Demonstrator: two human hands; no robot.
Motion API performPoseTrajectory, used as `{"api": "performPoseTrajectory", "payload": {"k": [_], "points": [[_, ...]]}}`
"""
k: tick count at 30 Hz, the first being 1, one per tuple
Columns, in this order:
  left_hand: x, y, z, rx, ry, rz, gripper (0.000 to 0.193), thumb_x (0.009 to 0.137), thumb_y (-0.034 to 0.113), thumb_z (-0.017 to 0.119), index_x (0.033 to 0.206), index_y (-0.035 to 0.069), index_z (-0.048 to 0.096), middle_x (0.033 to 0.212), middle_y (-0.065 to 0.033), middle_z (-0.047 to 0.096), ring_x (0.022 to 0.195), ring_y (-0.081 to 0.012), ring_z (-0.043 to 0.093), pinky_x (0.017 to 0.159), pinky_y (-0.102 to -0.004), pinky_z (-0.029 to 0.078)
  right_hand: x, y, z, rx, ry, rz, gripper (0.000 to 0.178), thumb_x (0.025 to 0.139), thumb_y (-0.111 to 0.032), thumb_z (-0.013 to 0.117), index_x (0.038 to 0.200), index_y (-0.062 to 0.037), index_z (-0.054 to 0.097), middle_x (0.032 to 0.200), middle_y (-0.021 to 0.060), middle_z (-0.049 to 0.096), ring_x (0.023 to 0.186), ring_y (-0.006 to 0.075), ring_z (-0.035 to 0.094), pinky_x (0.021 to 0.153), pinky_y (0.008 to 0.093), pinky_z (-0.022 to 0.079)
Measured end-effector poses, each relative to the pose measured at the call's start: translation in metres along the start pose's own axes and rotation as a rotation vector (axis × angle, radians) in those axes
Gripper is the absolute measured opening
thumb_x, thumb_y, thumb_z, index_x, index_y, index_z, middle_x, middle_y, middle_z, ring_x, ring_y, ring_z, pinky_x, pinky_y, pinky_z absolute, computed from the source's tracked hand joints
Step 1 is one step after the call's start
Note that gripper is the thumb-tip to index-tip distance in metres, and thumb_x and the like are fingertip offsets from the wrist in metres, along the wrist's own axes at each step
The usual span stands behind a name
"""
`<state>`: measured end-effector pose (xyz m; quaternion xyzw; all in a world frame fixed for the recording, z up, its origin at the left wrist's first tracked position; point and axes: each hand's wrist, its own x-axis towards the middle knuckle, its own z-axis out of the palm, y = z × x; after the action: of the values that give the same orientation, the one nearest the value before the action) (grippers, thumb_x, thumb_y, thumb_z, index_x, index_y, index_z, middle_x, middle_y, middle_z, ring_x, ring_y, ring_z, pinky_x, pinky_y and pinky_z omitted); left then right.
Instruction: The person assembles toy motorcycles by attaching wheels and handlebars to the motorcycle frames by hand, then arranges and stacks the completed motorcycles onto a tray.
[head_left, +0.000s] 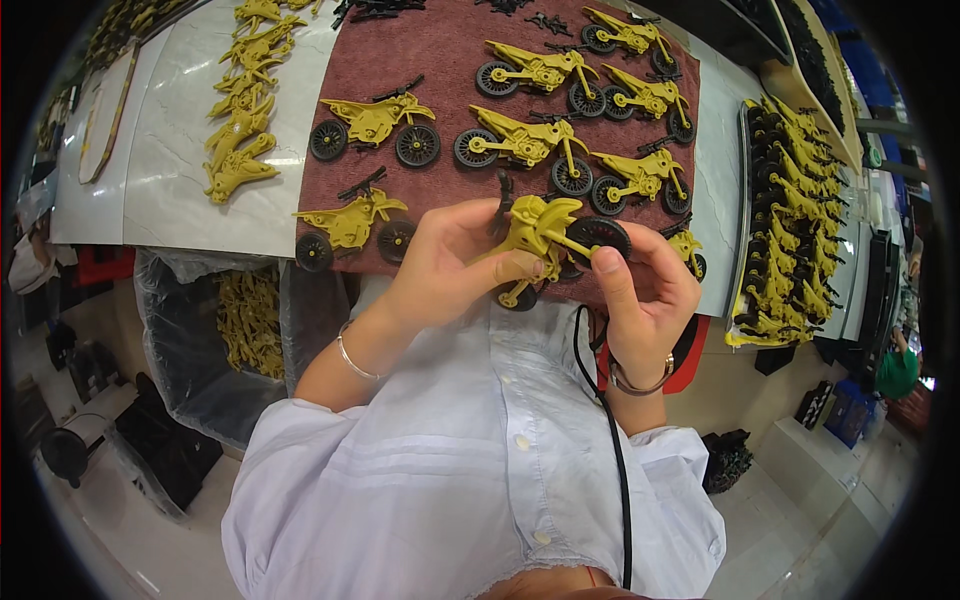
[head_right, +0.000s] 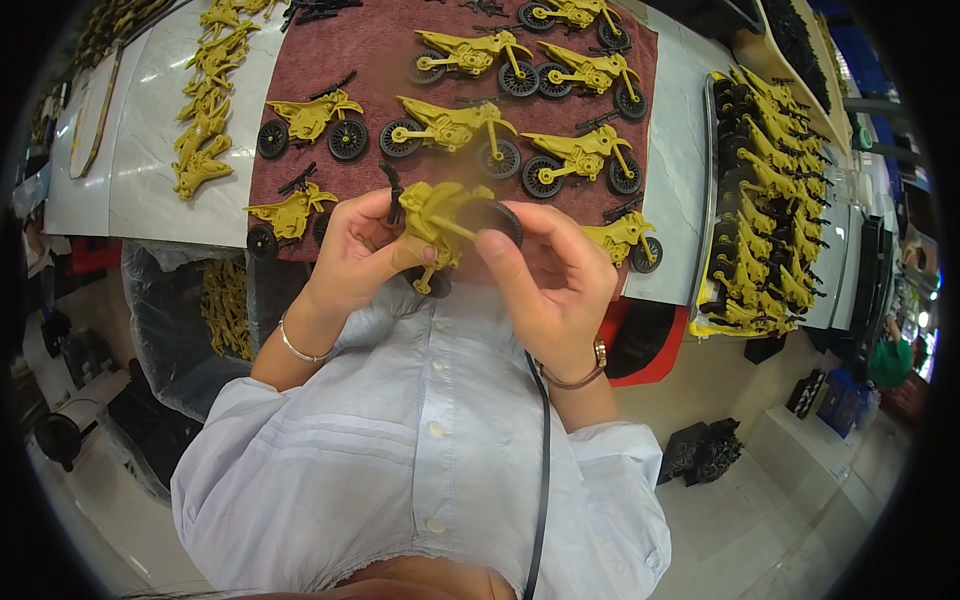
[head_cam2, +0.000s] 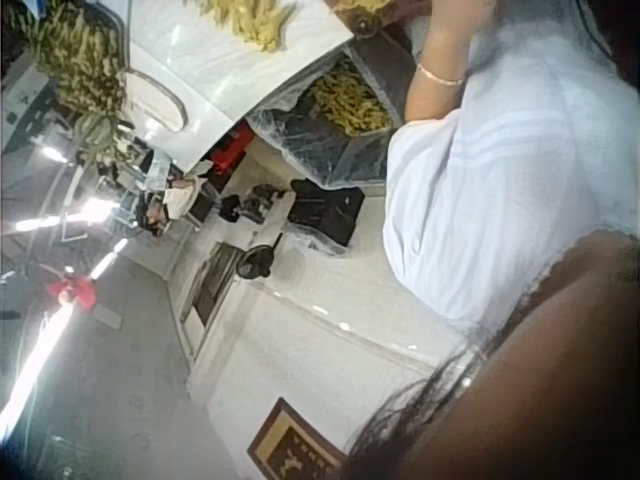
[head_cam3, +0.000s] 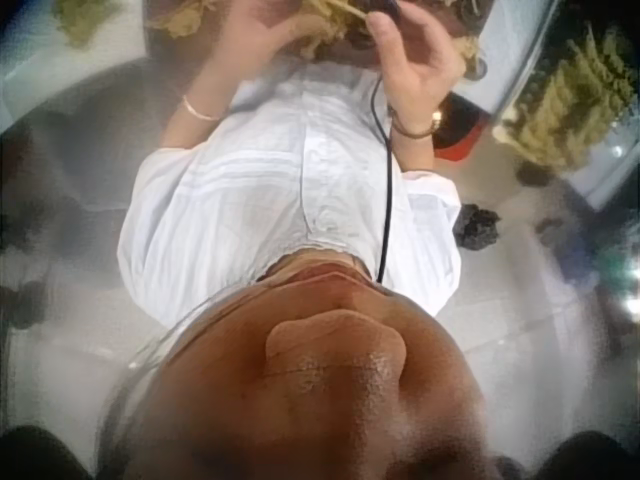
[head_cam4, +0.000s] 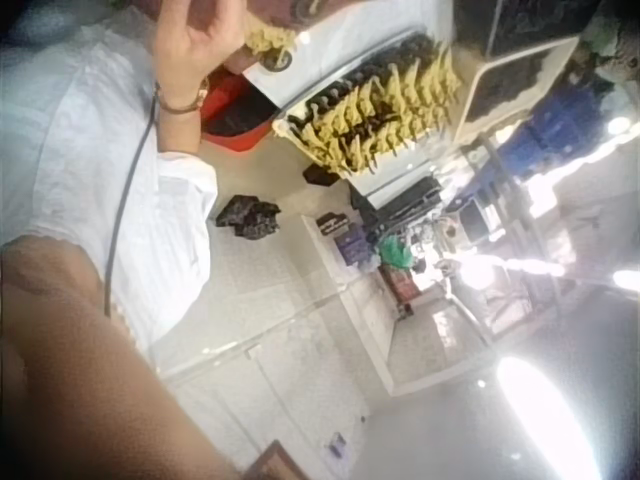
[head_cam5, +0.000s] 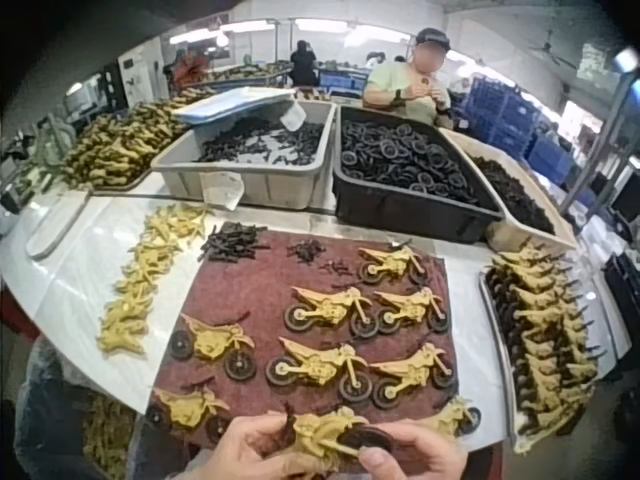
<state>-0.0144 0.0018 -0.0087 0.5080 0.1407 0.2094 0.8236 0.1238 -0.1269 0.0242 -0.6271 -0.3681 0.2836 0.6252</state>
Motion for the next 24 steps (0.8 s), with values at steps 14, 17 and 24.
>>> {"api": "performPoseTrajectory", "payload": {"k": [14, 17, 24], "points": [[0.011, 0.059, -0.043, 0.089, 0.161, -0.027, 0.052, 0.069, -0.001, 0.076, 0.116, -0.002, 0.054, 0.098, -0.0072, 0.066, 0.088, -0.0127, 0.063, 0.08, -0.0266, 0.051, 0.005, 0.007, -0.002, 0.041, -0.019, -0.001, 0.039, 0.083, 0.001, 0.062, 0.12, 0.0067, 0.053, 0.108, 0.013, 0.061, 0.096, 0.0157, 0.058, 0.086, 0.0269, 0.046], [0.051, 0.101, -0.095, 0.72, -0.004, 0.019, 0.046, 0.07, 0.008, 0.078, 0.111, -0.002, 0.06, 0.096, -0.0067, 0.067, 0.083, -0.0104, 0.062, 0.072, -0.0256, 0.051, 0.004, 0.009, -0.003, -0.016, 0.031, -0.016, 0.034, 0.086, -0.002, 0.06, 0.118, 0.0061, 0.055, 0.106, 0.012, 0.062, 0.095, 0.0153, 0.059, 0.084, 0.0264, 0.046], [0.124, 0.099, -0.101, 0.913, -0.307, -0.042, 0.049, 0.072, 0.016, 0.078, 0.112, -0.002, 0.058, 0.095, -0.0087, 0.065, 0.083, -0.0122, 0.062, 0.072, -0.0246, 0.051, 0.001, 0.009, 0.005, -0.116, -0.036, 0.035, 0.04, 0.084, -0.001, 0.061, 0.122, 0.0041, 0.052, 0.109, 0.0122, 0.06, 0.096, 0.0162, 0.057, 0.084, 0.0259, 0.046]]}}
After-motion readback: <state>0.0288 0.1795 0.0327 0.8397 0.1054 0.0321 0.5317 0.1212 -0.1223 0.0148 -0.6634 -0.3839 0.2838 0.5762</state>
